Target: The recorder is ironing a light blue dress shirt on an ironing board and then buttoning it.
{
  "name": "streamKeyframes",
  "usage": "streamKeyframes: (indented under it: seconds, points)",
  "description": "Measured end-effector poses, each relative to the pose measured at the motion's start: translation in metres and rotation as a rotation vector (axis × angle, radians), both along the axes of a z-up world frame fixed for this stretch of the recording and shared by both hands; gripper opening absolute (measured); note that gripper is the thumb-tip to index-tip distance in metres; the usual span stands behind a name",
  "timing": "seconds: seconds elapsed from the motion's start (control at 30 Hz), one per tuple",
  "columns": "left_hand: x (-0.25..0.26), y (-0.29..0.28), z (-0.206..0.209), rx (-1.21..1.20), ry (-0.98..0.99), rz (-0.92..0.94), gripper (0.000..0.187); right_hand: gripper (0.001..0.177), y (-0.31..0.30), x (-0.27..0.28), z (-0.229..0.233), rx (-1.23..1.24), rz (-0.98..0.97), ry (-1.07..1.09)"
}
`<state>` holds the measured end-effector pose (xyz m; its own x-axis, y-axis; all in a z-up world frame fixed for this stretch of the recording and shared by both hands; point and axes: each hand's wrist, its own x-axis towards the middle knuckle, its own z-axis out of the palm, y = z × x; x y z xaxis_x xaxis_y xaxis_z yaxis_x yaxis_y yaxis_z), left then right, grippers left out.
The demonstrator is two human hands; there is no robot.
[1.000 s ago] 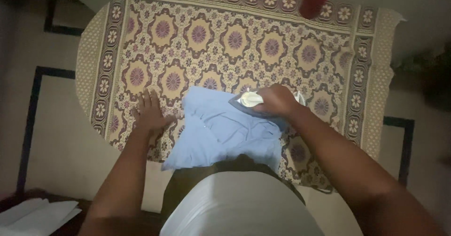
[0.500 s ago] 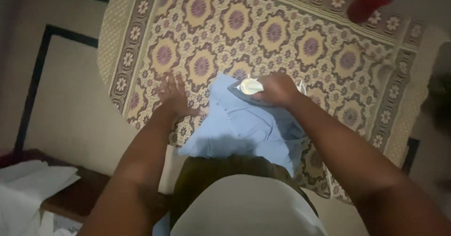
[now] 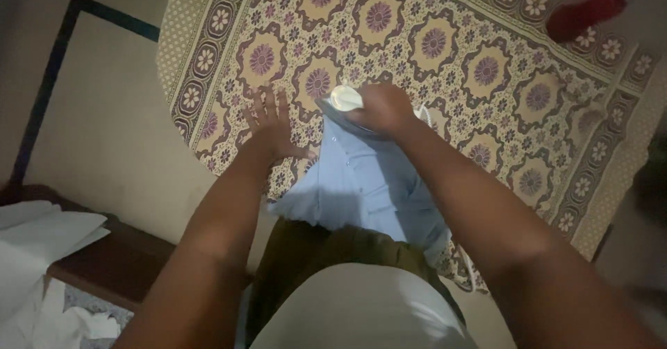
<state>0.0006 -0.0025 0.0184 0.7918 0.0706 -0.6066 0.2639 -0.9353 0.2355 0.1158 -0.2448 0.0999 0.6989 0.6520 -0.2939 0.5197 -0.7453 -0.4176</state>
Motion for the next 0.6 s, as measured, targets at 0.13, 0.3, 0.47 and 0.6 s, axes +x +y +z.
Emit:
streamKeyframes:
  seconds: [0.13,0.3,0.47,0.6]
  points:
    - [-0.002,0.002,0.001,-0.027,-0.023,0.001,0.177,0.039,0.018,0.002,-0.005,0.051,0.008,-0.054]
    - [-0.003,0.0,0.004,-0.022,-0.037,0.01,0.177,0.044,0.035,0.002,0.011,-0.065,-0.128,-0.008]
    - [-0.006,-0.004,0.004,-0.025,-0.062,0.043,0.176,0.048,0.025,0.007,-0.012,0.03,-0.097,-0.035]
    - [-0.012,-0.005,0.004,-0.005,-0.116,0.039,0.173,0.051,0.005,0.011,-0.022,-0.016,-0.049,-0.035]
